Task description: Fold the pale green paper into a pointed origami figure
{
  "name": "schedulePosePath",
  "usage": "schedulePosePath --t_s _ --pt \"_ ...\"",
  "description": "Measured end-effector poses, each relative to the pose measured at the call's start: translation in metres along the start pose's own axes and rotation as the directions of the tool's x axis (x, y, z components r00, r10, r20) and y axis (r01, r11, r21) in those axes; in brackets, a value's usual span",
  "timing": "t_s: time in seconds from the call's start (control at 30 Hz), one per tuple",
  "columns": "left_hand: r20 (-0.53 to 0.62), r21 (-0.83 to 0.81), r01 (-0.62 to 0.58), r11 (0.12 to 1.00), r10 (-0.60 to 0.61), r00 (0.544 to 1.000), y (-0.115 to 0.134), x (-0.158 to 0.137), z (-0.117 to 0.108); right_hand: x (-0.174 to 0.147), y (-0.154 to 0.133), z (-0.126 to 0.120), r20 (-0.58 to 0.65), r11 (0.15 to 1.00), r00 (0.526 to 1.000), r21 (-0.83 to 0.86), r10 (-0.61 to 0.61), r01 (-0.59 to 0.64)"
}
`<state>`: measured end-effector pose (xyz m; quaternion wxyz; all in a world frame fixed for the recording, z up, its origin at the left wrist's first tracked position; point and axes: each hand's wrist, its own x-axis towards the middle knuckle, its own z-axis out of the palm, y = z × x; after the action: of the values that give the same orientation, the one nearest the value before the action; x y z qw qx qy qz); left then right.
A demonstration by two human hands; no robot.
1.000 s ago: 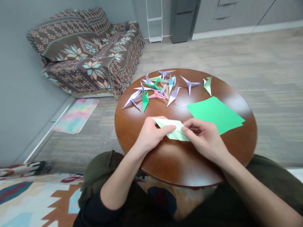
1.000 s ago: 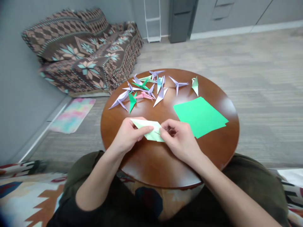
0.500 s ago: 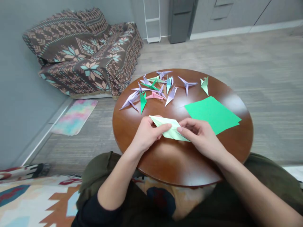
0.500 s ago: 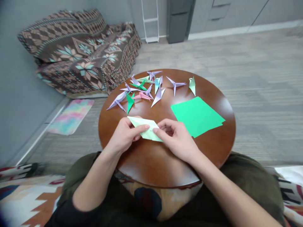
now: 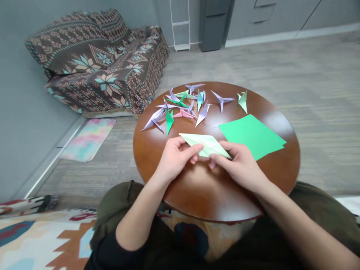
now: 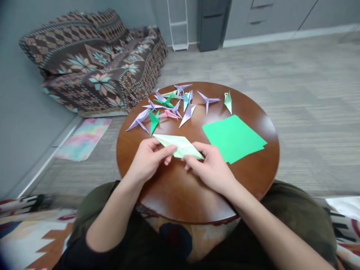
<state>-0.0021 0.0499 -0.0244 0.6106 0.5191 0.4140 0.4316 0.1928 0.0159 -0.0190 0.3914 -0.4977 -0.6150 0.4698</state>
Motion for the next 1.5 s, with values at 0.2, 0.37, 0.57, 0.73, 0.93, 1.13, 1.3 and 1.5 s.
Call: schedulePosePath --t_s 0.2,0.37,0.57,0.73,0.93,1.13,1.3,1.5 --pt "0.007 0.034 0.033 0.999 -0.033 0.999 0.002 0.000 0.001 0.000 0.004 0.003 -0.041 0.991 0.998 0.121 -0.054 0.059" --pt "-0.003 -0.006 0.042 0.999 -0.042 0.999 0.005 -0.001 0.002 0.000 0.012 0.004 -0.093 0.985 0.981 -0.047 -0.170 0.166" --pt "0.048 -0.367 0.154 0.917 -0.147 0.988 0.004 -0.003 0.008 0.000 0.022 0.002 -0.083 0.615 0.757 -0.643 -0.648 0.456" --pt "0.004 -0.468 0.156 0.870 -0.174 0.985 -0.002 -0.001 0.014 0.000 0.018 0.005 -0.001 0.451 0.700 -0.766 -0.714 0.459" --pt "0.047 -0.537 0.181 0.824 -0.185 0.982 0.000 -0.004 0.018 -0.003 0.011 0.009 0.086 0.358 0.694 -0.807 -0.715 0.469" --pt "0.099 -0.577 0.234 0.782 -0.217 0.971 0.000 -0.008 0.023 -0.006 0.010 0.009 0.048 0.367 0.674 -0.809 -0.737 0.459" --pt "0.093 -0.610 0.215 0.763 -0.201 0.975 -0.002 -0.009 0.028 -0.005 0.013 0.009 -0.064 0.450 0.694 -0.803 -0.717 0.391" --pt "0.132 -0.589 0.199 0.783 -0.150 0.980 -0.001 -0.010 0.028 -0.001 0.020 0.008 -0.213 0.691 0.777 -0.631 -0.592 0.353"
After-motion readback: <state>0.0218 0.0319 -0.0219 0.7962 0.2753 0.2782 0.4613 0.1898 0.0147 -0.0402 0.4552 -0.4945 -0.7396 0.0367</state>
